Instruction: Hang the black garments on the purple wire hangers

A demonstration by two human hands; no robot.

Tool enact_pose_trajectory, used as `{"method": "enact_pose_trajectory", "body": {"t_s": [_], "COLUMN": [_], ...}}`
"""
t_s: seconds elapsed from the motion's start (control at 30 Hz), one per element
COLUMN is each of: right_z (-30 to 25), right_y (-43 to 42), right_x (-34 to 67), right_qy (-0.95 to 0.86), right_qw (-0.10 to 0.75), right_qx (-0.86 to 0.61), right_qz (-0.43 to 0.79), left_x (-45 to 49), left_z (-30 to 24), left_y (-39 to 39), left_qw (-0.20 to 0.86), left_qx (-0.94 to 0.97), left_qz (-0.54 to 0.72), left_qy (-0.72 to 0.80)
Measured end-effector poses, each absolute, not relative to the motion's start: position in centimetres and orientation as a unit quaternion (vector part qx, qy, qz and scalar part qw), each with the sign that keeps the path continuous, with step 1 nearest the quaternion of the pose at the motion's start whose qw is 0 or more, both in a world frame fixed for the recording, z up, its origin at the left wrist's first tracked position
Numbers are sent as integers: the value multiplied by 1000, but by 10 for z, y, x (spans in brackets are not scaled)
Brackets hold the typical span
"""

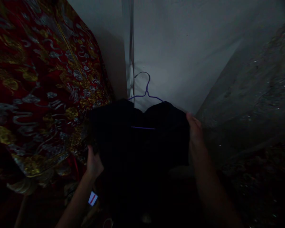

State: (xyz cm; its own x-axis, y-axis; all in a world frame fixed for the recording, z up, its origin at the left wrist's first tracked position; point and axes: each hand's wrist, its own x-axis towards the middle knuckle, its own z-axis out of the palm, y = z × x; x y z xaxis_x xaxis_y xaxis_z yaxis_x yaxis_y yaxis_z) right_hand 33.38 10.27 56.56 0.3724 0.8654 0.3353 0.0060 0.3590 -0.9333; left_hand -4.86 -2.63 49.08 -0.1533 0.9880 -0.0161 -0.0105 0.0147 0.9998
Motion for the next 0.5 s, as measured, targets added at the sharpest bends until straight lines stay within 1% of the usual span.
{"method": "enact_pose_trajectory", "body": {"t_s": [0.07, 0.13, 0.2, 0.27, 0.4, 0.43, 0.47, 0.5], "right_z": [571, 570, 561, 544, 491, 476, 462, 450], "right_y": [102, 100, 99, 96, 75, 65, 55, 44], "right_x": [315, 303, 300, 305, 298, 288, 274, 258], "right_qy": [-457, -462, -437, -417, -410, -393, -382, -388], "right_qw": [663, 643, 646, 666, 718, 721, 714, 690], "right_qx": [-463, -458, -472, -499, -548, -562, -577, -588], "right_qz": [370, 404, 411, 365, 125, 96, 110, 164], "left_x": [-56, -57, -56, -52, -42, -39, -36, -31], "left_z": [472, 457, 449, 445, 442, 440, 439, 437], "left_y": [-32, -38, -45, -50, -54, -53, -52, -51], "left_qw": [537, 544, 531, 521, 524, 525, 530, 537], "left_qx": [328, 279, 242, 180, 88, 77, 70, 64], "left_qz": [548, 529, 528, 554, 595, 603, 608, 609], "left_qy": [551, 589, 617, 624, 603, 596, 588, 581]}}
